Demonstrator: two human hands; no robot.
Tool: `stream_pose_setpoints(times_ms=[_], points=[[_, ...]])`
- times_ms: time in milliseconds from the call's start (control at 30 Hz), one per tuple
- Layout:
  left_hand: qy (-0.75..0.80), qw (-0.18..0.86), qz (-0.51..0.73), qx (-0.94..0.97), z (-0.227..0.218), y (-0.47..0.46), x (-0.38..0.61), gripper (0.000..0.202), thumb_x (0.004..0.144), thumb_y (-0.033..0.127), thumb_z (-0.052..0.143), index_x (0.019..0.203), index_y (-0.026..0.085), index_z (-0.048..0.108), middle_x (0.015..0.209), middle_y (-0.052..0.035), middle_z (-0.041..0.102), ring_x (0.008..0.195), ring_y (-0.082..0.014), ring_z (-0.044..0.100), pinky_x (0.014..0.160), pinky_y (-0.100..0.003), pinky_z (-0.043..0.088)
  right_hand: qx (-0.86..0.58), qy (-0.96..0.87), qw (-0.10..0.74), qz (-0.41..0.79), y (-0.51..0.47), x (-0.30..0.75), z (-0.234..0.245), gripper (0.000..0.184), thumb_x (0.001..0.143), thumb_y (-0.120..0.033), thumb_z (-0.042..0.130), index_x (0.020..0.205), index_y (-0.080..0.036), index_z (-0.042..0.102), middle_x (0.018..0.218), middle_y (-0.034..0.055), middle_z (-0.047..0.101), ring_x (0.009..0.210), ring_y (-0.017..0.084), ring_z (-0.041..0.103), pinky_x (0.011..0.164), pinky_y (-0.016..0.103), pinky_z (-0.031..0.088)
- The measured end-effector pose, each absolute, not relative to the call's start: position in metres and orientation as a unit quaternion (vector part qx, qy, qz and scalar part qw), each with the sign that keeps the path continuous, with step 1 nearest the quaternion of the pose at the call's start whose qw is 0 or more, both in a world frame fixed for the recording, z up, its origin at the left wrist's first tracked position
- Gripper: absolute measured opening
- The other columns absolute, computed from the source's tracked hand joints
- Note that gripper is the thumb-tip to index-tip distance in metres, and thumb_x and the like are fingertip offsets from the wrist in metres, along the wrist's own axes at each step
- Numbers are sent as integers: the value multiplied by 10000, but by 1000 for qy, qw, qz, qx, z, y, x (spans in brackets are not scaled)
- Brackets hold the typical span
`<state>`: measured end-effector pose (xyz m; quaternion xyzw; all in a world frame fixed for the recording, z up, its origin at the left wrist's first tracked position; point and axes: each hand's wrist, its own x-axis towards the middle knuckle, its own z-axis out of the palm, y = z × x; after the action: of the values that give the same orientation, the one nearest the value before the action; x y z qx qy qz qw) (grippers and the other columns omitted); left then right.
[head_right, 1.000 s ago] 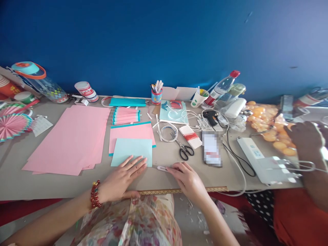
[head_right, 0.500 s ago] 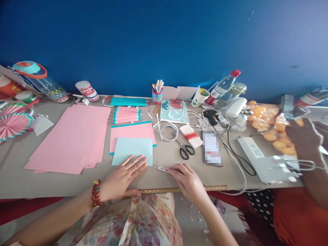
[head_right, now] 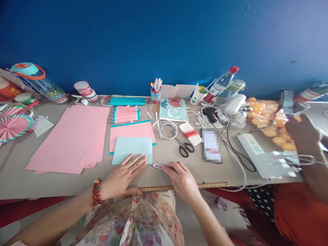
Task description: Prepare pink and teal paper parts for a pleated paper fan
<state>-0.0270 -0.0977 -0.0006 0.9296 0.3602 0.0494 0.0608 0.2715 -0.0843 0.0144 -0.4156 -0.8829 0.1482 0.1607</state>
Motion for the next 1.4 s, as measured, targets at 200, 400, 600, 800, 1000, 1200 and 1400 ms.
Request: stream_pose_setpoints(times_ms=[200,400,600,800,1000,1200,1400], points=[[356,58,43,931,-1,-97,-27,958,898,779,236,1575,109,138,1639,-123,168,1517,-283,145,1225,-494,83,-403,-886,149,175,-87,273,16,384,975,-124,411,1264,-237,637,1096,98,632,939,214,563,785,334,535],[361,49,57,929,-2,-98,-28,938,921,746,267,1579,101,86,1635,-136,177,1521,-273,132,1225,-489,110,-411,-880,164,175,-93,282,11,394,973,-120,422,1290,-246,618,1103,98,621,956,216,564,800,339,530],[368,43,72,926,-4,-100,-28,937,933,719,304,1579,91,45,1629,-165,180,1517,-276,156,1223,-489,130,-452,-858,211,124,-86,291,11,392,976,-130,434,1303,-258,610,1089,98,610,978,220,569,828,358,520],[369,54,64,925,-3,-99,-28,940,931,727,283,1580,92,38,1630,-169,161,1519,-273,145,1228,-483,124,-448,-866,188,120,-85,285,11,400,967,-122,427,1285,-257,629,1080,94,624,971,213,583,831,352,534],[370,54,71,925,-3,-100,-29,936,936,715,306,1580,93,34,1629,-173,162,1519,-279,147,1231,-483,119,-443,-870,176,126,-96,280,11,413,960,-123,423,1296,-257,624,1094,100,635,948,213,588,815,357,547],[370,58,74,924,-5,-100,-28,927,946,700,309,1579,87,21,1632,-171,143,1522,-280,130,1236,-478,103,-444,-871,175,118,-103,258,13,408,959,-112,415,1284,-223,636,1075,110,642,920,219,574,797,362,545],[364,98,97,921,4,-99,-35,884,972,647,332,1580,99,-1,1637,-168,132,1519,-271,150,1232,-467,169,-441,-868,196,121,-103,252,16,412,950,-94,420,1268,-231,643,1066,102,639,918,208,577,790,336,545]])
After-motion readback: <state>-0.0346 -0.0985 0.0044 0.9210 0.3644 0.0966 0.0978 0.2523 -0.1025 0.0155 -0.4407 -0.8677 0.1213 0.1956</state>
